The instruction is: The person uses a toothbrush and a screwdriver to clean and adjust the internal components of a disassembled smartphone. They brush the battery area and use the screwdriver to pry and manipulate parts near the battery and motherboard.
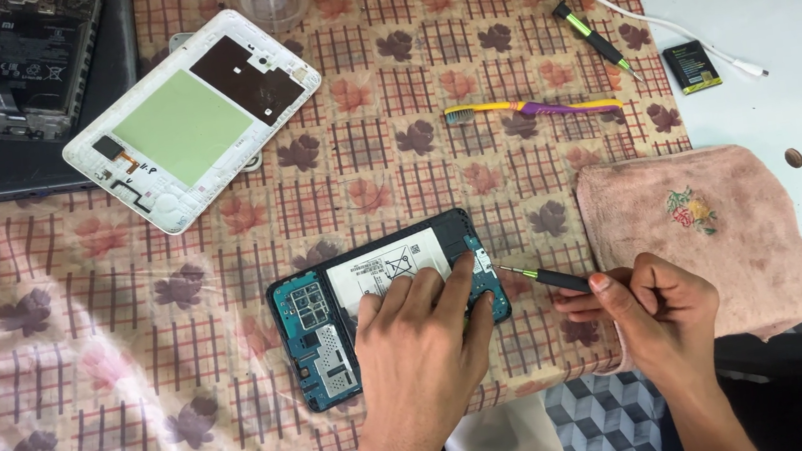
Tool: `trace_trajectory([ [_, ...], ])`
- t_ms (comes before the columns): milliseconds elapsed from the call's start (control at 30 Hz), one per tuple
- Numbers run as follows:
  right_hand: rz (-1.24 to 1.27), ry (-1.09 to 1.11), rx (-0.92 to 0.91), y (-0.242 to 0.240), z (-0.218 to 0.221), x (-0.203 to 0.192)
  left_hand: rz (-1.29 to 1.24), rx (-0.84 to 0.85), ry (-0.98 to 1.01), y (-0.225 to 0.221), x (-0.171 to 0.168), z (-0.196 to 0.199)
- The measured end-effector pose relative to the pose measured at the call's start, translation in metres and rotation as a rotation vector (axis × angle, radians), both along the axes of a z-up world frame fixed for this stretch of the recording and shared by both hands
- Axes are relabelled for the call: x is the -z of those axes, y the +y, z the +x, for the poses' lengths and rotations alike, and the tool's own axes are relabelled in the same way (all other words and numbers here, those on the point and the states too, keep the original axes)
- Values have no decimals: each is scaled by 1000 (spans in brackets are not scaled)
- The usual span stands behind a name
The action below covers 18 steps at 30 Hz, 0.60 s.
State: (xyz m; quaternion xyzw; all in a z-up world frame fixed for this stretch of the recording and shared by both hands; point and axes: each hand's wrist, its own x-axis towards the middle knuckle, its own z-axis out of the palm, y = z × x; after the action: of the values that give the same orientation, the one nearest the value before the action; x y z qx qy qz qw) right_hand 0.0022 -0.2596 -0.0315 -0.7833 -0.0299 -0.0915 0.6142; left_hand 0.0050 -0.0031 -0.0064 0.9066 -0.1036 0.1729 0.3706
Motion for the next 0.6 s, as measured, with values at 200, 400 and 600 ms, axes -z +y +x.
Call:
trace_trajectory([
  [200, 1, 4, 6, -1, 0, 1, 14, 12, -38, 0, 1, -1],
  [400, -6, -15, -2, -1, -1, 1, 47, 65, -58, -1, 2, -3],
  [600, 14, -19, -8, 0, -2, 1, 72, 95, -65, 0, 6, -4],
])
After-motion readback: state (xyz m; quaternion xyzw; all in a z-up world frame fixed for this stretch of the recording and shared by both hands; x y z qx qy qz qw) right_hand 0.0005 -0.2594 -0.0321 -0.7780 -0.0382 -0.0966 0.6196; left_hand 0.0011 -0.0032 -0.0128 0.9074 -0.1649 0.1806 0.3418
